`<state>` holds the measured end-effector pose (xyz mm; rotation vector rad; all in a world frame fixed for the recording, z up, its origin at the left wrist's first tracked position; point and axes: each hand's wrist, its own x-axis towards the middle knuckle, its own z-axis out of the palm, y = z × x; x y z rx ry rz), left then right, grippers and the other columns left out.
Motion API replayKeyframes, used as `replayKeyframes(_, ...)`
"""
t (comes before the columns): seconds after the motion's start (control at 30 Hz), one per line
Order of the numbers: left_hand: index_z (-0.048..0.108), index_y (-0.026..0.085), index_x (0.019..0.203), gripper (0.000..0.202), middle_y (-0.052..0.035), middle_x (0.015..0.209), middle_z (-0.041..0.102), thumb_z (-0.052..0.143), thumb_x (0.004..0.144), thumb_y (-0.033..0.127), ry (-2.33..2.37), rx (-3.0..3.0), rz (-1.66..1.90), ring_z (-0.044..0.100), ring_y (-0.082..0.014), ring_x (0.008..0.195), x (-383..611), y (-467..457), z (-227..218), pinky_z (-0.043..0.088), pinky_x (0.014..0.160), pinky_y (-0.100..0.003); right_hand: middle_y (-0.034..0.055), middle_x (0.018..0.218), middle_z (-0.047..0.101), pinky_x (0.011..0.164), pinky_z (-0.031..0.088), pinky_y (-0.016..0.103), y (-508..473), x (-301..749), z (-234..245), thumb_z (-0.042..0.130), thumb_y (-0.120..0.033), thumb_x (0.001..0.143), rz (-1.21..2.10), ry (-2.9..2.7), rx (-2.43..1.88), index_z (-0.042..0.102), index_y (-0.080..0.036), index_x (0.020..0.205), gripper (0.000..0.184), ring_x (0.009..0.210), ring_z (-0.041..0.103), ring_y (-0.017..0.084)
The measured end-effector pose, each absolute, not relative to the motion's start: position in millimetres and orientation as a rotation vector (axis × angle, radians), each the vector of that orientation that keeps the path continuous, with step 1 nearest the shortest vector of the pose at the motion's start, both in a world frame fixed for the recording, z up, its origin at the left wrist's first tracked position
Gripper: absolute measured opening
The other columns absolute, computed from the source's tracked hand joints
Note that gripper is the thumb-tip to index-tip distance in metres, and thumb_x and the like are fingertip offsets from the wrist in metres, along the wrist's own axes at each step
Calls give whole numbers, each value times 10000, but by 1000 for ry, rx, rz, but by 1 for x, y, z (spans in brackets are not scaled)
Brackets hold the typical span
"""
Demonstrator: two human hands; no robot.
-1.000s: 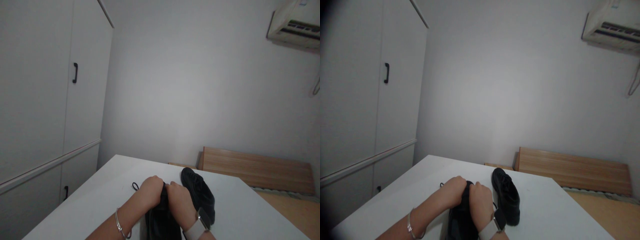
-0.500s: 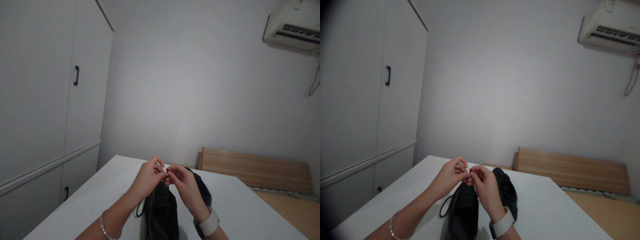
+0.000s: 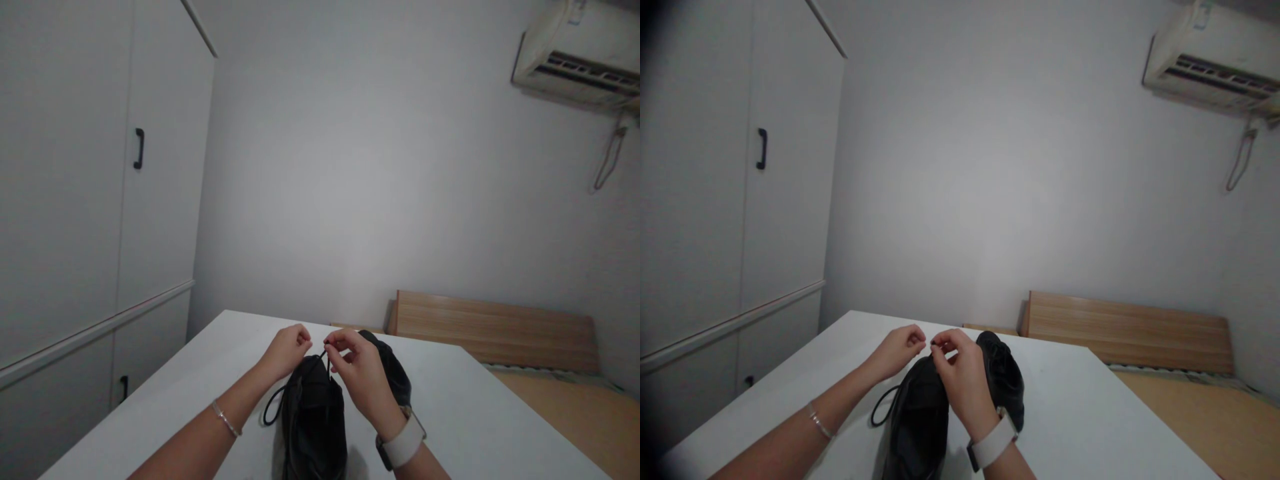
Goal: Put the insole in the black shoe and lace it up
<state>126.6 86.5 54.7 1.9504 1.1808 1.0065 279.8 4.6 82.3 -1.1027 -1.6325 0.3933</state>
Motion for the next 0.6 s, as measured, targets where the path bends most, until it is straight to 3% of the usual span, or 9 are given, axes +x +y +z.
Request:
replayKeyframes(0.1, 499, 177, 655, 156, -68, 753, 627, 640, 649, 109, 1283, 2040, 920, 633, -286, 889, 130, 102, 33, 457, 833, -404, 41, 785, 695, 602, 513, 260, 1, 279, 87, 598, -259, 823, 370, -1664, -1118, 683, -186, 831, 112, 726, 650, 184)
replayKeyframes(0.23, 446, 193, 629, 175, -59, 744, 592, 584, 708, 121, 1222, 2089, 919, 601, -260, 879, 135, 108, 29, 437, 827, -381, 37, 808, 705, 688, 491, 281, -5, 280, 95, 602, -241, 830, 301, -1711, -1087, 670, -188, 814, 88, 758, 639, 182)
replayKeyframes(0.43, 421, 198, 890, 136, -12, 760, 587, 359, 916, 316, 817, 1957, 1038, 595, -157, 725, 127, 98, 79, 479, 743, -308, 44, 806, 675, 752, 489, 308, -10, 287, 114, 577, -305, 878, 392, -1559, -935, 611, -186, 848, 127, 792, 638, 192)
replayKeyframes(0.6, 517, 157, 900, 350, 5, 667, 565, 503, 874, 506, 621, 1916, 898, 525, -130, 579, 116, 79, 91, 430, 588, -257, 21, 789, 649, 727, 490, 297, -28, 282, 146, 578, -289, 886, 363, -1462, -775, 589, -195, 883, 95, 753, 626, 165)
